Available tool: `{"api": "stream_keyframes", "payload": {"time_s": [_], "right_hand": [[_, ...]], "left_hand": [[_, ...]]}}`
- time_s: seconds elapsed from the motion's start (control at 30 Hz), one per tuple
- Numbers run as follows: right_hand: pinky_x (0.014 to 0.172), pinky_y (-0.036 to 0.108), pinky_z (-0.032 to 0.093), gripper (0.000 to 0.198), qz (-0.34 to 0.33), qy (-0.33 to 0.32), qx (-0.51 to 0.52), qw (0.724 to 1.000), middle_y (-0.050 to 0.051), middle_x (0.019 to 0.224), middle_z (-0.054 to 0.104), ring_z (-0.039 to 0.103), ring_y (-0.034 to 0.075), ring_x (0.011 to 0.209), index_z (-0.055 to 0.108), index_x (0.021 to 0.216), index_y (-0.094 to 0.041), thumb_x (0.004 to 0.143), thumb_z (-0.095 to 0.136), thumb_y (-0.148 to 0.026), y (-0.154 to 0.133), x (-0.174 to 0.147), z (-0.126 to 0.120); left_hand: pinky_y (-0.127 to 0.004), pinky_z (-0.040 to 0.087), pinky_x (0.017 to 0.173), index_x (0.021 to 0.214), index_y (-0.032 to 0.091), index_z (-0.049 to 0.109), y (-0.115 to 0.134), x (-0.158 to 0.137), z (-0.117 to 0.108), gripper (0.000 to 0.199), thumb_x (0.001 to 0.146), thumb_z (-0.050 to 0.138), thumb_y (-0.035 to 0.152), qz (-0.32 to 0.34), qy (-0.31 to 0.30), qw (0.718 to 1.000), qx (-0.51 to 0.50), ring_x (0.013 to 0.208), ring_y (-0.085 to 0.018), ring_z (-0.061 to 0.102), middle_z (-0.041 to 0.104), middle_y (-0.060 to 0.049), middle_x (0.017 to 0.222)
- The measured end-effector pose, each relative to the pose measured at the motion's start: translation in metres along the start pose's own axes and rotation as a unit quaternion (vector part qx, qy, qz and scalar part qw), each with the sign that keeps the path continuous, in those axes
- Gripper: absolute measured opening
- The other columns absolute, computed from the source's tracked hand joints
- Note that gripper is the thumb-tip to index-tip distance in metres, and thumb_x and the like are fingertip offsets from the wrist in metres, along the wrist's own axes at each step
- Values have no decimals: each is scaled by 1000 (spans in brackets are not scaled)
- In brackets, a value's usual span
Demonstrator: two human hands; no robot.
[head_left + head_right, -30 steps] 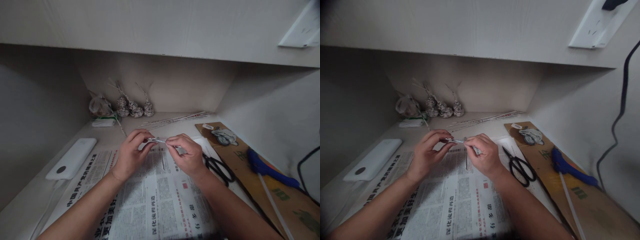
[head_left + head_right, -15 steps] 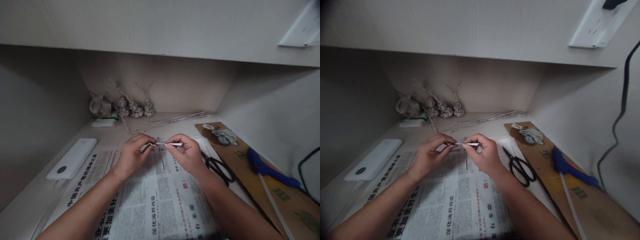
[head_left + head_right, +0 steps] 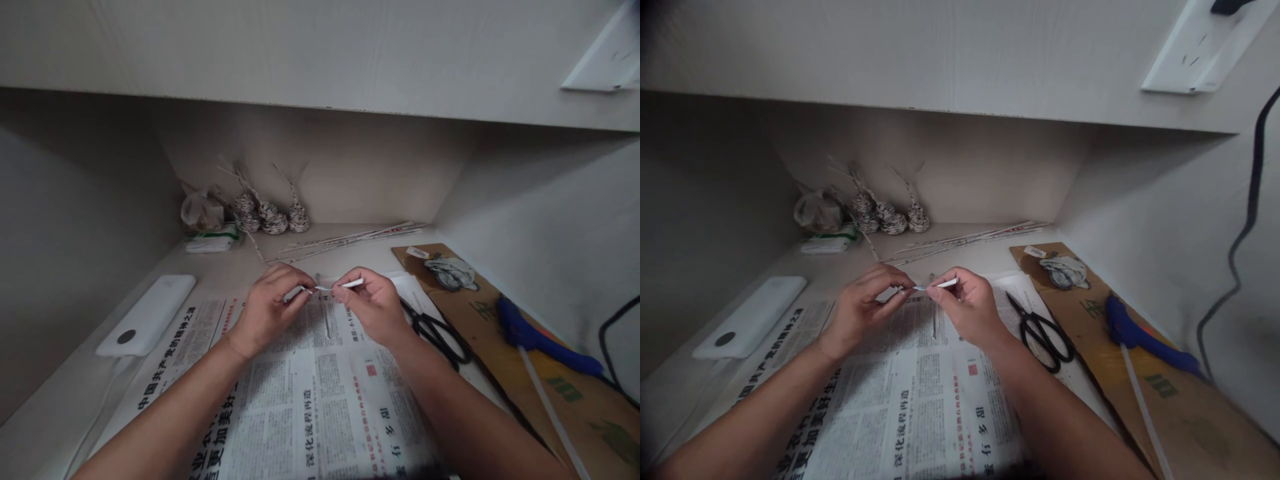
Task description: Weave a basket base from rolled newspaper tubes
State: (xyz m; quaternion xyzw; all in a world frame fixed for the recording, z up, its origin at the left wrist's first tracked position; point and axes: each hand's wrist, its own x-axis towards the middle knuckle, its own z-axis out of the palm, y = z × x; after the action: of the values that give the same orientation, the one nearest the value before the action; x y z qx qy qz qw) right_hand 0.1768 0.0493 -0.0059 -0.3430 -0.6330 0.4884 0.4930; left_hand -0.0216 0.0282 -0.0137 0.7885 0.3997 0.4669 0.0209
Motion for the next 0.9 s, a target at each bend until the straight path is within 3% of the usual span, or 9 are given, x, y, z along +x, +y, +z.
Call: {"api": "stream_keyframes", "payload": {"time_s": [0.27, 0.43, 0.6, 0.9], "right_hand": [[57, 23, 46, 17, -7, 1, -12, 1000, 0, 67, 65, 57, 11, 60, 63, 78, -19, 78, 72, -33, -2, 0, -3], [57, 24, 46, 12, -41, 40, -45, 997, 2, 76, 67, 62, 14, 69, 65, 80, -20, 79, 72, -29, -5, -3, -5], [61, 24, 48, 6, -82, 69, -35, 994, 2, 78, 68, 63, 15, 73, 65, 81, -20, 80, 71, -24, -8, -5, -5], [65, 26, 49, 9, -176, 90, -119, 973, 0, 79, 67, 62, 13, 70, 67, 87, -22, 82, 65, -16, -8, -11, -4]], "left_hand": [[-25, 49, 74, 91, 19, 67, 1, -2, 2, 8, 85, 64, 16, -81, 18, 996, -35, 80, -13, 63, 68, -2, 85], [-27, 51, 80, 104, 20, 66, 3, -2, 4, 22, 82, 69, 22, -113, 40, 990, -68, 87, -14, 66, 71, -4, 99], [-30, 51, 85, 102, 20, 69, 4, 0, 2, 17, 87, 62, 16, -56, 33, 995, -79, 94, -15, 65, 72, -5, 96], [-28, 53, 79, 118, 24, 66, 5, -2, 0, 36, 90, 52, 6, 16, 37, 998, -41, 95, -14, 64, 67, -6, 102]]}}
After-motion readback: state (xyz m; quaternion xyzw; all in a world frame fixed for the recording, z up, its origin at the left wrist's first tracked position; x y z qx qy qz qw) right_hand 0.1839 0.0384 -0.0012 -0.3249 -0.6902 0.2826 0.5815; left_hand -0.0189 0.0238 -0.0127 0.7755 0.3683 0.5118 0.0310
